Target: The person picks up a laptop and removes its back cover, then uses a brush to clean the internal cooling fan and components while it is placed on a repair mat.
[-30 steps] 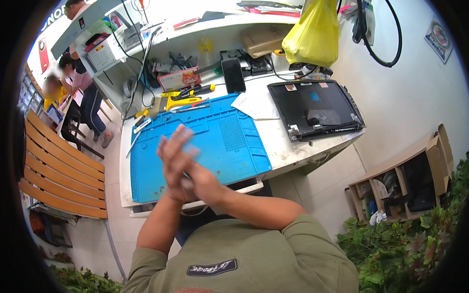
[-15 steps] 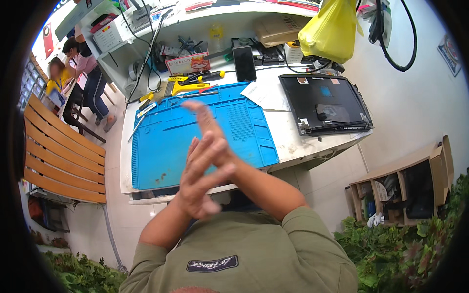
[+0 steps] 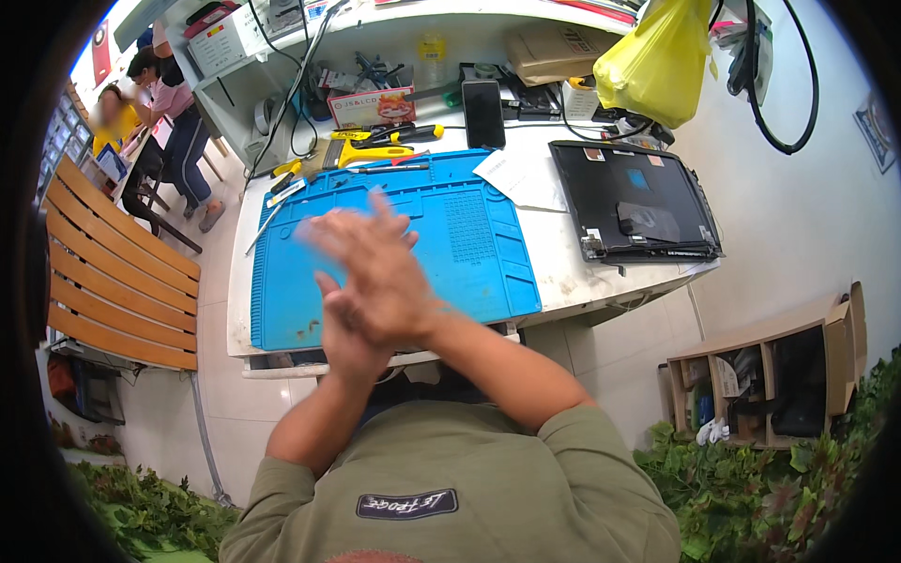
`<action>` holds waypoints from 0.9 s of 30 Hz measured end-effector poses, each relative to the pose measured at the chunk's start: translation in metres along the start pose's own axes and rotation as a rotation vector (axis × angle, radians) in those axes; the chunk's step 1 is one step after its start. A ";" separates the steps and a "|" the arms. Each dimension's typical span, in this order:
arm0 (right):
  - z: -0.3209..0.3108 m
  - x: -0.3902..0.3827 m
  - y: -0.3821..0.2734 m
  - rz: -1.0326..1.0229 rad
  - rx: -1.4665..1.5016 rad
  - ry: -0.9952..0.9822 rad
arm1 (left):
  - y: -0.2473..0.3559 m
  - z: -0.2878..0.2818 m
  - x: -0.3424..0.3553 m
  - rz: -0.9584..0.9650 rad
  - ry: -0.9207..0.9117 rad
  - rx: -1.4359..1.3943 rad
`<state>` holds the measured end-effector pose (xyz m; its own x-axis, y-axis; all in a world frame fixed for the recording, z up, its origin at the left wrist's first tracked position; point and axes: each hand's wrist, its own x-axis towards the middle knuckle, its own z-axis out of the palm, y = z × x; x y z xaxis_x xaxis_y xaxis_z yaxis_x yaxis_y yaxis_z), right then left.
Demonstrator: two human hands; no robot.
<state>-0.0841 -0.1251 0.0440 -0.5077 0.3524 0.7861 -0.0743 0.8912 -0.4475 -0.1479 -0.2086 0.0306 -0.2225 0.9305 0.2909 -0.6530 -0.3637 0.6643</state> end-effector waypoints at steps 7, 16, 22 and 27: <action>0.037 -0.052 0.046 0.629 1.200 0.111 | 0.039 -0.003 0.004 0.698 -0.586 1.272; -0.013 -0.008 -0.081 0.171 0.698 -0.286 | 0.036 -0.084 0.078 0.204 0.245 0.676; 0.021 0.001 -0.008 -0.151 -0.076 -0.178 | -0.025 0.000 0.041 0.659 -0.255 -0.239; -0.011 -0.001 0.050 0.088 -0.094 0.016 | 0.007 -0.026 -0.007 -0.156 -0.069 0.259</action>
<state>-0.0780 -0.0783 0.0252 -0.4953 0.4339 0.7526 0.0506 0.8793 -0.4736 -0.1698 -0.2163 0.0156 -0.0787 0.9741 0.2120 -0.4673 -0.2239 0.8553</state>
